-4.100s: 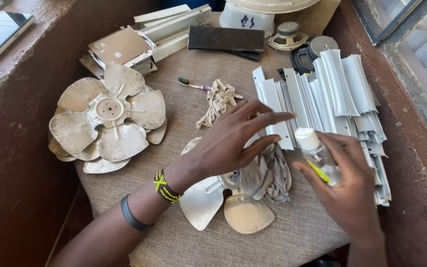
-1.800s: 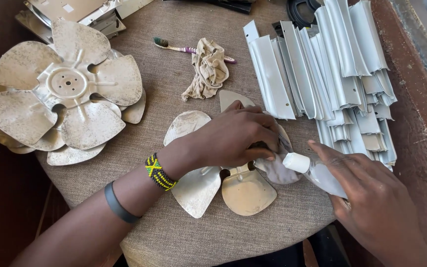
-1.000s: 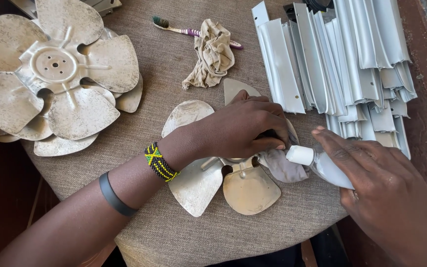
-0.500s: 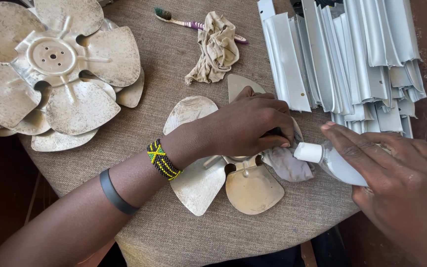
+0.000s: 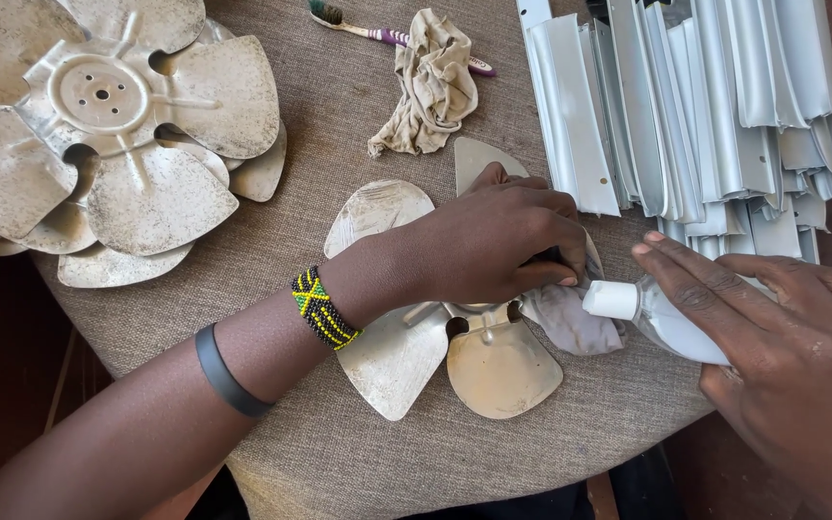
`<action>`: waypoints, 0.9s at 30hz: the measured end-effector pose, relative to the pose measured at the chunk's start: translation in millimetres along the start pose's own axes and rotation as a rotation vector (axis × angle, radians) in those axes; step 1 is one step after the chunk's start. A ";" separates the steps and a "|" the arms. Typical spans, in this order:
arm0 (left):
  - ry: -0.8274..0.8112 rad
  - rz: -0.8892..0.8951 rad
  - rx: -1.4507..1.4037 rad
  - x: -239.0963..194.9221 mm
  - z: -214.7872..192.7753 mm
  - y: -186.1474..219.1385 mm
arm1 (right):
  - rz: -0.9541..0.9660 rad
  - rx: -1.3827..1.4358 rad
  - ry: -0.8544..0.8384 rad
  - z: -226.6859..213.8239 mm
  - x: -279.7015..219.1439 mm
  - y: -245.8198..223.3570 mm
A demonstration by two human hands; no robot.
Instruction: Cleaning metal fan blades by applying a liquid cleaner and wiping them with a cloth.
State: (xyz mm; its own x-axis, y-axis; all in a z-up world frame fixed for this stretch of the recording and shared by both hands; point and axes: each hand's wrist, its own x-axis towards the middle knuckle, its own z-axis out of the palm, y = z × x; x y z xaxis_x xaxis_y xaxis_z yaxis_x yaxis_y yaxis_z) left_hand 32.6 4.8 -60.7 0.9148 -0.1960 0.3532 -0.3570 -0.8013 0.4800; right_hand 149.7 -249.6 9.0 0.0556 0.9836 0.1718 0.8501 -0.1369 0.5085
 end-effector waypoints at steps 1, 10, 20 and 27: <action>-0.001 -0.001 -0.001 -0.2 1.1 -1.0 | 0.000 0.001 -0.001 -2.3 3.2 1.0; 0.014 -0.006 -0.012 0.4 2.1 -1.2 | -0.144 0.111 0.009 -8.2 14.7 4.4; 0.007 -0.002 -0.006 0.9 1.2 -0.7 | -0.150 0.278 -0.039 -7.6 17.1 7.4; -0.002 -0.016 0.004 1.1 2.3 -1.1 | -0.161 0.317 -0.042 -8.2 16.5 9.2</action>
State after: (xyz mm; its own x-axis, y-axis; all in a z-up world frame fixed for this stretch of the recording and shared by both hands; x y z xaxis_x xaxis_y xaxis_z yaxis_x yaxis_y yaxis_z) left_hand 34.4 4.2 -62.7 0.9209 -0.1841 0.3435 -0.3412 -0.8067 0.4825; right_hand 154.2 -235.6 23.4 -0.0764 0.9944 0.0729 0.9695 0.0570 0.2383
